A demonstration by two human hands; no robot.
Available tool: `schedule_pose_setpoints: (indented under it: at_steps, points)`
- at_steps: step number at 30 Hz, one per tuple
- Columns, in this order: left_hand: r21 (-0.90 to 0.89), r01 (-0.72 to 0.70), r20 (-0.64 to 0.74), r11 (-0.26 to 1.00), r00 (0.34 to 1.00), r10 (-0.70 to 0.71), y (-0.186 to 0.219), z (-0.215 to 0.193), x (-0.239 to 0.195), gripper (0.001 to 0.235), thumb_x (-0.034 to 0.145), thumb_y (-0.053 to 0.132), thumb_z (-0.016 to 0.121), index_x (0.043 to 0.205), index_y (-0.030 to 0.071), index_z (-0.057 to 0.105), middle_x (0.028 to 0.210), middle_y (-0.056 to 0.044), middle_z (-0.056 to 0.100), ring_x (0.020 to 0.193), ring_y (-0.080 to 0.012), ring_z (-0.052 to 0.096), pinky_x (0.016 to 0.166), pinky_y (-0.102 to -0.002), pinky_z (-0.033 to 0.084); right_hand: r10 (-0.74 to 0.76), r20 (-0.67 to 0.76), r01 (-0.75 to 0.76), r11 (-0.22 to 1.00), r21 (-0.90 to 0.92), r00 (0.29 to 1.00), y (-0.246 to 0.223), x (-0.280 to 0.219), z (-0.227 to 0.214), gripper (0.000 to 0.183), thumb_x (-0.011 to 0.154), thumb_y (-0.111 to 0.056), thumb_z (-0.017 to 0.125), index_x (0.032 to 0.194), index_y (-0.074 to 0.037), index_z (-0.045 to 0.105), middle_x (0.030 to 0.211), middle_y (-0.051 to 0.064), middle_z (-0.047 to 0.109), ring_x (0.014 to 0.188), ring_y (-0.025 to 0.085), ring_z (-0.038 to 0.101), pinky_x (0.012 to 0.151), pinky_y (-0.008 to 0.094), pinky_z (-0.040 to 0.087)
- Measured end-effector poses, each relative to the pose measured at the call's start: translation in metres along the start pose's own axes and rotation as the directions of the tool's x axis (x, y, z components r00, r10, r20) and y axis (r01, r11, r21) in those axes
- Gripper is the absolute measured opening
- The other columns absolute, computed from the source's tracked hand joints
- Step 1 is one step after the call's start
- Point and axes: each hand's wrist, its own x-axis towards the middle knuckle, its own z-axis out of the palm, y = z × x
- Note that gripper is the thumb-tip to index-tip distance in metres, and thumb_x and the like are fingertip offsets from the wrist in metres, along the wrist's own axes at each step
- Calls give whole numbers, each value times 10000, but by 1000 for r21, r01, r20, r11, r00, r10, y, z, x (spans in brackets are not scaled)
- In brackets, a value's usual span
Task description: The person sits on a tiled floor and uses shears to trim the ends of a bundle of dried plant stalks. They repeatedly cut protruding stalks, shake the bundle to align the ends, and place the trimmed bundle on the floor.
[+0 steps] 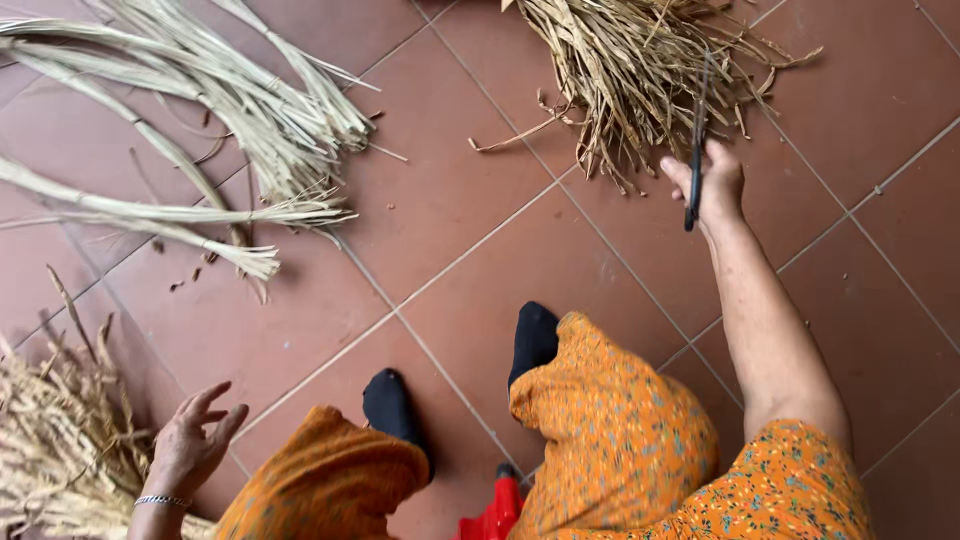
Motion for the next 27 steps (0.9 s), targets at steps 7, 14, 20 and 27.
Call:
schedule_pose_setpoints:
  at_steps: [7,14,20,27]
  points:
    - [171,-49,258,984,966,3,24,32,85,584,841,441,725,1372,220,622,1292,-103,715,1081,-248,756,924,-432,598,-98,73,117,938,-326,992,18,148,64,384,906,-173,809,1196,-19,609,1106,135,671,920,206,681,714,385,616]
    - [150,-6,362,989,931,-49,-5,93,138,583,838,465,772,1371,297,604,1252,-38,755,1021,-208,802,908,-415,630,231,-116,-184,930,318,966,49,226,170,897,960,-466,733,1514,-37,174,1555,241,150,1421,396,299,1145,612,343]
    - [227,28,498,974,856,-141,-12,115,151,579,850,460,727,1386,300,582,1285,-28,740,1063,-200,797,961,-393,621,200,-149,-243,896,-373,968,82,222,191,474,1022,-324,591,1431,-116,474,1306,254,570,1234,400,587,1023,614,489]
    - [168,-97,519,981,855,-5,54,101,160,502,902,442,659,1359,247,584,1239,-76,746,1068,-230,772,923,-387,608,-231,397,459,432,-776,888,120,177,81,796,712,81,787,1425,-161,530,1203,194,597,1064,441,638,883,532,537]
